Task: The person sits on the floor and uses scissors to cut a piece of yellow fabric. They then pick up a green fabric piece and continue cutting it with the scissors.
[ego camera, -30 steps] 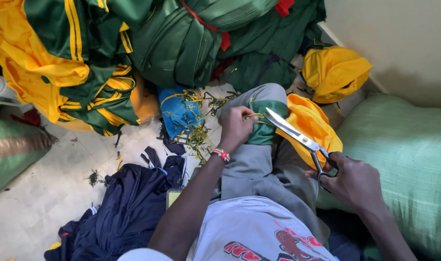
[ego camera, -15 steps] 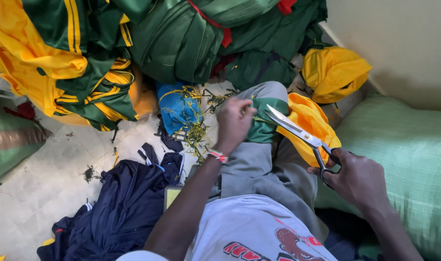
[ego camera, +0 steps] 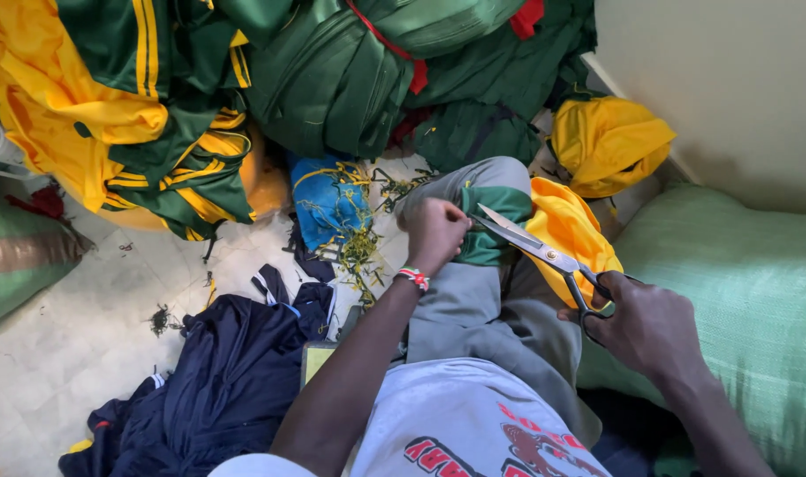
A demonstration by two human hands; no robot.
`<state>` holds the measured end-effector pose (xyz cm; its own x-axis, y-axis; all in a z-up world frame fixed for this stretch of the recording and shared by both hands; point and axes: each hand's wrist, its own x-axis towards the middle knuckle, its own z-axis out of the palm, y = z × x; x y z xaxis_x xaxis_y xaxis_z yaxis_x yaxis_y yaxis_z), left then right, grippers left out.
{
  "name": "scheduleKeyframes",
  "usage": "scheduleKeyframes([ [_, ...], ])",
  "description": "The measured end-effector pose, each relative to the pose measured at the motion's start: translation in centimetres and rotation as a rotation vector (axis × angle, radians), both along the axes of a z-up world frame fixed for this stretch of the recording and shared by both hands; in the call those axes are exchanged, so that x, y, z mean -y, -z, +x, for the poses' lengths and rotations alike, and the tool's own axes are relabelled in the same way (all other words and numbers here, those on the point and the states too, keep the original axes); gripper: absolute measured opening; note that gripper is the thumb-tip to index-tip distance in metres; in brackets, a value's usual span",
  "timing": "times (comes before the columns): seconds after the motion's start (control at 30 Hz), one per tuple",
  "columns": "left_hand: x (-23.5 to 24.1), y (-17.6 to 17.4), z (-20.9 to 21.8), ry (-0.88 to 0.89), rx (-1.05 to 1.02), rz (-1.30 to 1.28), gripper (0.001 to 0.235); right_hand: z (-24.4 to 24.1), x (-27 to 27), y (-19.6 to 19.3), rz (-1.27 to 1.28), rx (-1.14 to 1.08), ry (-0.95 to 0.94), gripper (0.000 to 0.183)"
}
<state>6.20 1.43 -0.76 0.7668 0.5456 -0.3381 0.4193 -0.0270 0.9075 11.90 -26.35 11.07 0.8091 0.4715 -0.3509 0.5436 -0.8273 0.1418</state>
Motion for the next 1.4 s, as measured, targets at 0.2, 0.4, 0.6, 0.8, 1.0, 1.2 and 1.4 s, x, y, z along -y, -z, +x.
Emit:
scheduleKeyframes([
  [0.2, 0.8, 1.3, -0.1, 0.003, 0.039, 0.324, 0.015, -0.1, -1.0, -1.0, -0.082, -0.023, 0.024, 0.068],
  [0.4, 1.3, 1.3, -1.0, -0.050, 0.056, 0.217, 0.011, 0.0, -0.4, -0.2, -0.025, 0.061, -0.069, 0.054],
  [0.6, 1.8, 0.6, -1.4, -0.120, 0.122, 0.264, 0.011, 0.0, -0.5, -0.9, -0.077, 0.083, -0.099, 0.054],
  [0.8, 2.4, -0.1, -1.4, -0.138, 0.235, 0.381, 0.005, 0.3, -0.7, -0.6, -0.065, 0.087, -0.126, 0.050],
  [1.0, 2.4, 0.6, -1.3, -0.176, 0.226, 0.468, 0.004, 0.1, -1.1, -0.9, -0.047, 0.110, -0.151, 0.047],
  [1.2, 2.8, -0.3, -1.5, -0.186, 0.286, 0.502, 0.005, -0.2, -1.3, -0.6, -0.011, 0.092, -0.156, 0.049],
  [1.4, 3.2, 0.2, -1.4, -0.199, 0.298, 0.514, 0.006, 0.1, -3.0, 2.1, 0.046, 0.135, -0.226, 0.044],
])
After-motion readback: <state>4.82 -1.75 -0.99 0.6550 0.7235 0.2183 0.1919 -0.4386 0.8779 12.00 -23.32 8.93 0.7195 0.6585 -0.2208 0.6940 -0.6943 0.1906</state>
